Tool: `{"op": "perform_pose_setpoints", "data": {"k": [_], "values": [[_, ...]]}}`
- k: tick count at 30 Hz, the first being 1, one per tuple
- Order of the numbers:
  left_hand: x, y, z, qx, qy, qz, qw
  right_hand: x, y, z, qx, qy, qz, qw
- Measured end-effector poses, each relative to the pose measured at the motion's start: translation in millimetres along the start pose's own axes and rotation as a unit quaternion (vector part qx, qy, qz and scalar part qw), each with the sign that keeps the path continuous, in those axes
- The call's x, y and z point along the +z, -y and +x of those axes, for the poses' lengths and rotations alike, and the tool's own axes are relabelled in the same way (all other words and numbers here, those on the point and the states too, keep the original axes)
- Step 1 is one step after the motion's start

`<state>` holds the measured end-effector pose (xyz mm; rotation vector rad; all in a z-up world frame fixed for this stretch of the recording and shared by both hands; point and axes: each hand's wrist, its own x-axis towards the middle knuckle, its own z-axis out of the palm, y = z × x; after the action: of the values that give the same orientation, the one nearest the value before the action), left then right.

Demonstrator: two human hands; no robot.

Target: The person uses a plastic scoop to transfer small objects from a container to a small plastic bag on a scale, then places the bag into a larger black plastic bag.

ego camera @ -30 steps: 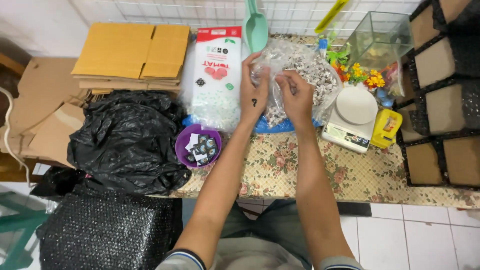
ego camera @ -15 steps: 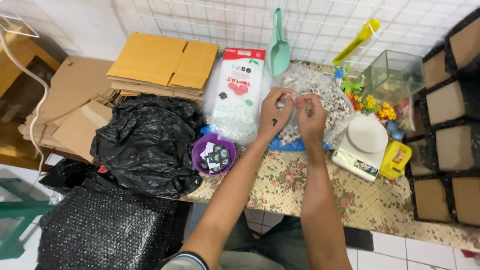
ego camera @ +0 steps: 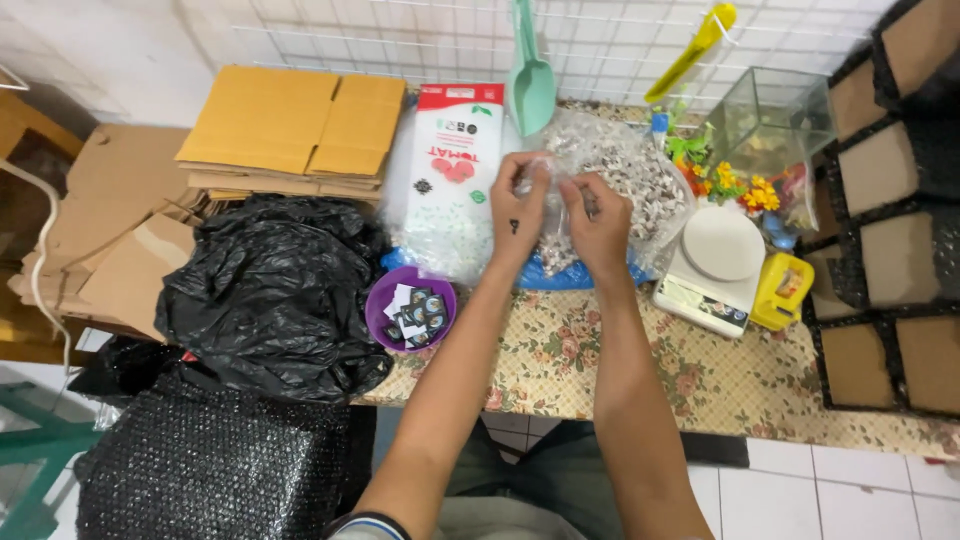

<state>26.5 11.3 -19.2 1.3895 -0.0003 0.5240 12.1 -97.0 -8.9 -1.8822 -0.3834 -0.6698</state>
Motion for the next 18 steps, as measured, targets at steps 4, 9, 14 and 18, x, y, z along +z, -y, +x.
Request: {"op": "perform_pose_setpoints", "data": {"k": [4,9,14,18], "values": [[3,-5,-3,-0.010,0.002,0.004,1.000,2,-17,-2,-0.007,-0.038,-0.026,0.999],[11,-4,-10,-0.025,0.045,-0.010,0.999,3,-23,-3,-0.022,-0.112,-0.041,0.993],[3,3,-2,-0.015,0.044,-0.027,0.999,-3,-16,-2,0.037,-0.021,-0.004,0.999],[-2,-6,1,-0.069,-0.001,-0.093,0.993,-14,-12,-1,0.128,0.052,0.057,0.989]]}}
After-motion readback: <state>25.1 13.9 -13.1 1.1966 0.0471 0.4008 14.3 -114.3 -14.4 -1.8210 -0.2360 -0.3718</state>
